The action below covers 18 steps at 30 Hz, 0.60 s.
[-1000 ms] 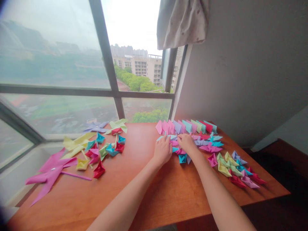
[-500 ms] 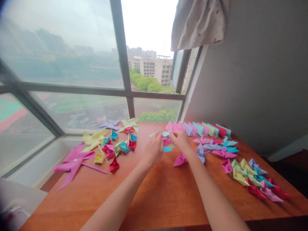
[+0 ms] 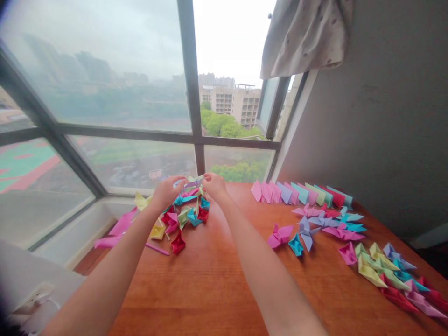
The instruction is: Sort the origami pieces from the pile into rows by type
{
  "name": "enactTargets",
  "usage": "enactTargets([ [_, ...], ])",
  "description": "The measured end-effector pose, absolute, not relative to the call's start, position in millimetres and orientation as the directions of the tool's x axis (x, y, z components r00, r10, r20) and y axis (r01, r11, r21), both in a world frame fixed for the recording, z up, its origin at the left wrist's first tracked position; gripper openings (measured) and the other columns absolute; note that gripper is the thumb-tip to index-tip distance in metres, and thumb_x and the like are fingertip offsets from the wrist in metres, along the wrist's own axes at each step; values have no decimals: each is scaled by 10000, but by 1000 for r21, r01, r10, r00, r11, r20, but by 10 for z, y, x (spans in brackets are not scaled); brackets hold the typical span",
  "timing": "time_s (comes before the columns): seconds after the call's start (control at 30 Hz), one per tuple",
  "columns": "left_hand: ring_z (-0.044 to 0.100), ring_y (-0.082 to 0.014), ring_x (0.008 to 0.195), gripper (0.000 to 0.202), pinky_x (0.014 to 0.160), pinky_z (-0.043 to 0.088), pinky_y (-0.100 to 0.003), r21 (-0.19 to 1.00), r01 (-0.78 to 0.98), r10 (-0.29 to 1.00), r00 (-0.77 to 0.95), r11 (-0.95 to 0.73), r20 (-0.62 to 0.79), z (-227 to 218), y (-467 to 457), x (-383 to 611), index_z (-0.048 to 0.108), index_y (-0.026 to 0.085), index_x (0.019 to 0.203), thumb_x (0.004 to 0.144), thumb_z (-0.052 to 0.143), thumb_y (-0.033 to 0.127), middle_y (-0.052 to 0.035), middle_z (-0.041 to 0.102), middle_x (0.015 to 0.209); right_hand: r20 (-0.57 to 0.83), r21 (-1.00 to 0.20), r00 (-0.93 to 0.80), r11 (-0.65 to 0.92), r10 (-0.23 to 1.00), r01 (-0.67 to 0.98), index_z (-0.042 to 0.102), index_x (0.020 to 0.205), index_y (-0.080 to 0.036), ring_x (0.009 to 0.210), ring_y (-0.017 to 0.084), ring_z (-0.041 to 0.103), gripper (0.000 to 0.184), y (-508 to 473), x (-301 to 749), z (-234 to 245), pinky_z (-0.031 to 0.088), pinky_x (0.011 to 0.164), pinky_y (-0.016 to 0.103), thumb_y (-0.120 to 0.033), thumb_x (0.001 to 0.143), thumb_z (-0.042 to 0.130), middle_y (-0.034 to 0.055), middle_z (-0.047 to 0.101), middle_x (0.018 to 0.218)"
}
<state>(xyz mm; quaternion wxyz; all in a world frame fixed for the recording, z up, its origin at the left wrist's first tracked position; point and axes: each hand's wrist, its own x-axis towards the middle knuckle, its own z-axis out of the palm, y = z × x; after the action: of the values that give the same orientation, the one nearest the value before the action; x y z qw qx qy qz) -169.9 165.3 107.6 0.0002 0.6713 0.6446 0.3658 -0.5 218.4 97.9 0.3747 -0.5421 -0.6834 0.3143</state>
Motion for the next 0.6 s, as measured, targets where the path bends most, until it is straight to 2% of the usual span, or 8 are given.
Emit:
enactTargets([
  [0.1,705,-229,847,317,763,561,-322,507,844,867,-111,-177,487,1049,1564,-1720,706,162,944,931,451,350,-97,757,985,171,-833,-128,213,977,511,652,1140,-201,616,91,683,315,2059,273,944,556,614,204,-193,835,570,29,720,1065],
  [0.2,693,-230,917,308,829,550,-341,529,818,864,-83,-226,497,1028,1468,-1580,690,172,994,937,450,357,-84,747,1013,176,-816,-97,200,980,542,638,1163,-191,672,104,693,330,1873,806,936,559,628,217,-212,849,541,43,709,1101],
  [0.33,619,-244,1113,280,987,479,-398,526,774,851,31,-352,524,962,1279,-1130,654,183,1092,943,458,317,-84,700,1128,220,-750,33,147,975,645,656,1151,-177,926,197,687,346,1553,1753,949,538,855,336,-268,828,572,87,698,1137],
  [0.4,602,-235,1145,262,1008,468,-387,515,743,846,129,-429,518,890,1137,-826,633,193,1130,925,504,292,-83,673,1180,261,-603,111,73,959,794,682,1109,-187,975,227,675,334,1372,2250,919,508,916,375,-302,816,572,88,710,1115],
  [0.5,588,-240,1177,432,1012,472,-368,496,691,828,285,-527,483,739,899,-357,555,209,1267,858,623,329,-94,608,1293,285,-458,148,-1,947,889,676,1138,-188,1062,259,649,394,1101,2893,785,484,955,384,-371,802,582,100,696,1156],
  [0.6,512,-263,1268,661,1060,433,-385,491,611,784,498,-620,370,579,719,70,427,215,1390,800,689,353,-120,496,1410,237,-412,163,-53,958,910,651,1189,-206,1051,268,653,464,889,3303,578,498,922,381,-425,785,590,100,683,1183],
])
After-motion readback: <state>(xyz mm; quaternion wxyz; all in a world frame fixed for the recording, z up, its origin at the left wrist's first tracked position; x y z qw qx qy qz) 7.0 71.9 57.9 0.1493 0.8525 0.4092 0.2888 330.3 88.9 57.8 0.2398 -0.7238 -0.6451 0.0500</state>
